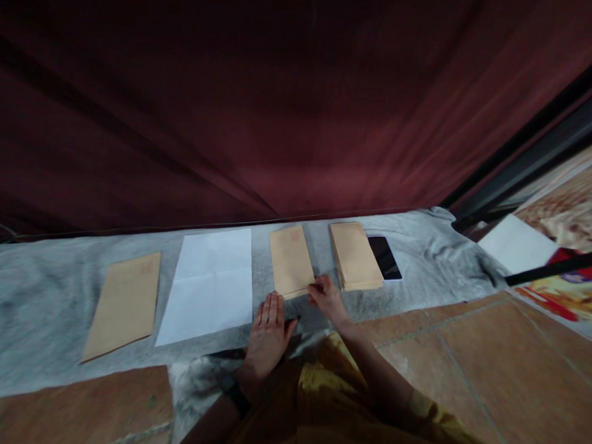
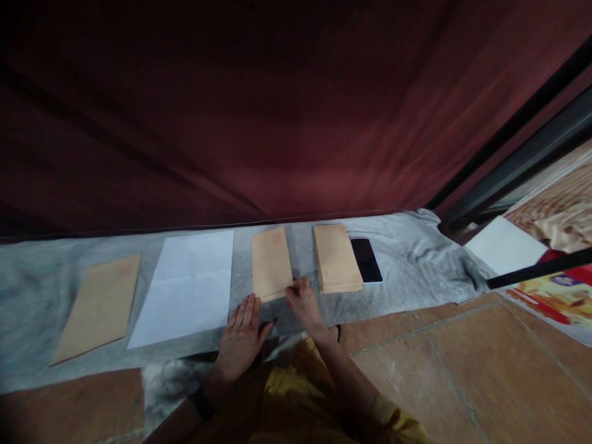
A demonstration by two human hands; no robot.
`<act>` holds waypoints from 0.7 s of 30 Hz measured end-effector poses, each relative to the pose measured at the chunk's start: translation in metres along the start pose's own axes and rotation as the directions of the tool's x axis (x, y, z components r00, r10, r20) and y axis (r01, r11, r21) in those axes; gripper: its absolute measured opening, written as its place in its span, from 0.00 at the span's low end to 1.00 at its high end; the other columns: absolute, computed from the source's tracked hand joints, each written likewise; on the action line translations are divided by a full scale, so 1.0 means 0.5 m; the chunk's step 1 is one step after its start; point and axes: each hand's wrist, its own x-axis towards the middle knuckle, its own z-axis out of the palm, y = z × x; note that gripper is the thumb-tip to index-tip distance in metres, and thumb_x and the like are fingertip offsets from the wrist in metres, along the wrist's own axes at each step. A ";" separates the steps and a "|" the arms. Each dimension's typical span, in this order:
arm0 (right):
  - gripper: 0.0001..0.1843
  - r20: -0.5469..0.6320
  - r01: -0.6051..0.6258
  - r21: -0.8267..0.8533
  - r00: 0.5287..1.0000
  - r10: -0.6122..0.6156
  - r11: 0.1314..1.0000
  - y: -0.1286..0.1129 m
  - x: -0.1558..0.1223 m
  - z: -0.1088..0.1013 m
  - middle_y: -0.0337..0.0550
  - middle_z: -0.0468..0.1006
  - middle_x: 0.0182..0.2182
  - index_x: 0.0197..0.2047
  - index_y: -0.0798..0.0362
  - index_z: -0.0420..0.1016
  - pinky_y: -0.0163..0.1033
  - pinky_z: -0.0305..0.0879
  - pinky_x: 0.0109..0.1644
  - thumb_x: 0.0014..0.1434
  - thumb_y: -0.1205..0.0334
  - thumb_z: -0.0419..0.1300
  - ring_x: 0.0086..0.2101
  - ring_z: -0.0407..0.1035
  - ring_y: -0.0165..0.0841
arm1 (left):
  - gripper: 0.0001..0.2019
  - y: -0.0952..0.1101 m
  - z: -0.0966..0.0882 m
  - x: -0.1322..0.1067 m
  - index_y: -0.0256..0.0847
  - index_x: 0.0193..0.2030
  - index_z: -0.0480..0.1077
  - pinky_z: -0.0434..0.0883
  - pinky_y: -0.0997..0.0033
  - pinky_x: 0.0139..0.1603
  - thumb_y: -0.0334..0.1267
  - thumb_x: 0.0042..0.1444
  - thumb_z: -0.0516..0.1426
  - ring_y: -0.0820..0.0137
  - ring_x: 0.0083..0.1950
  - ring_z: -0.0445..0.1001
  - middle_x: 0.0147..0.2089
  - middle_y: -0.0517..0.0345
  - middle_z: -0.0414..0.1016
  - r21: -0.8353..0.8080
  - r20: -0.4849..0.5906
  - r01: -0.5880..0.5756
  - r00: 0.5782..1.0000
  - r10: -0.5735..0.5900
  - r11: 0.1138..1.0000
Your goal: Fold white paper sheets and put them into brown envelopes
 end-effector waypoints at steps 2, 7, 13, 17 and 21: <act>0.13 0.056 -0.109 0.187 0.993 0.100 0.976 0.001 0.004 0.007 0.34 0.78 0.27 0.44 0.48 0.69 0.36 0.72 0.26 0.57 0.53 0.59 0.24 0.75 0.34 | 0.30 0.001 -0.002 0.001 0.28 0.69 0.64 0.67 0.49 0.69 0.50 0.69 0.49 0.50 0.72 0.64 0.70 0.33 0.66 -0.003 -0.002 0.005 1.000 -0.005 1.000; 0.14 0.082 -0.159 0.317 0.987 0.141 0.935 0.000 0.010 0.020 0.33 0.75 0.24 0.36 0.47 0.69 0.35 0.71 0.23 0.52 0.48 0.62 0.23 0.74 0.33 | 0.29 -0.002 -0.011 0.003 0.31 0.69 0.64 0.68 0.48 0.68 0.49 0.69 0.49 0.51 0.71 0.66 0.69 0.34 0.68 -0.115 -0.025 0.035 0.999 -0.038 0.993; 0.15 0.088 -0.158 0.398 0.987 0.134 0.904 0.005 0.002 0.029 0.33 0.75 0.27 0.35 0.46 0.65 0.35 0.71 0.23 0.52 0.45 0.60 0.25 0.76 0.34 | 0.28 -0.040 -0.004 0.024 0.37 0.70 0.61 0.72 0.49 0.65 0.49 0.69 0.50 0.56 0.67 0.72 0.67 0.40 0.71 -0.568 0.044 0.266 0.955 -0.295 0.779; 0.18 0.085 -0.180 0.522 0.984 0.159 0.834 -0.001 0.000 0.025 0.31 0.73 0.24 0.36 0.46 0.65 0.35 0.69 0.23 0.48 0.45 0.62 0.23 0.74 0.33 | 0.29 -0.065 -0.007 0.065 0.38 0.66 0.66 0.77 0.53 0.58 0.51 0.63 0.57 0.58 0.56 0.80 0.59 0.43 0.78 -0.764 0.285 0.510 0.817 -0.502 0.396; 0.23 0.128 -0.241 0.612 0.970 0.207 0.753 -0.021 -0.001 0.014 0.30 0.72 0.22 0.35 0.48 0.66 0.35 0.69 0.23 0.41 0.43 0.67 0.21 0.71 0.31 | 0.26 -0.068 -0.028 0.110 0.40 0.62 0.69 0.80 0.62 0.45 0.47 0.60 0.62 0.62 0.48 0.82 0.55 0.45 0.80 -0.793 0.508 0.608 0.690 -0.515 0.032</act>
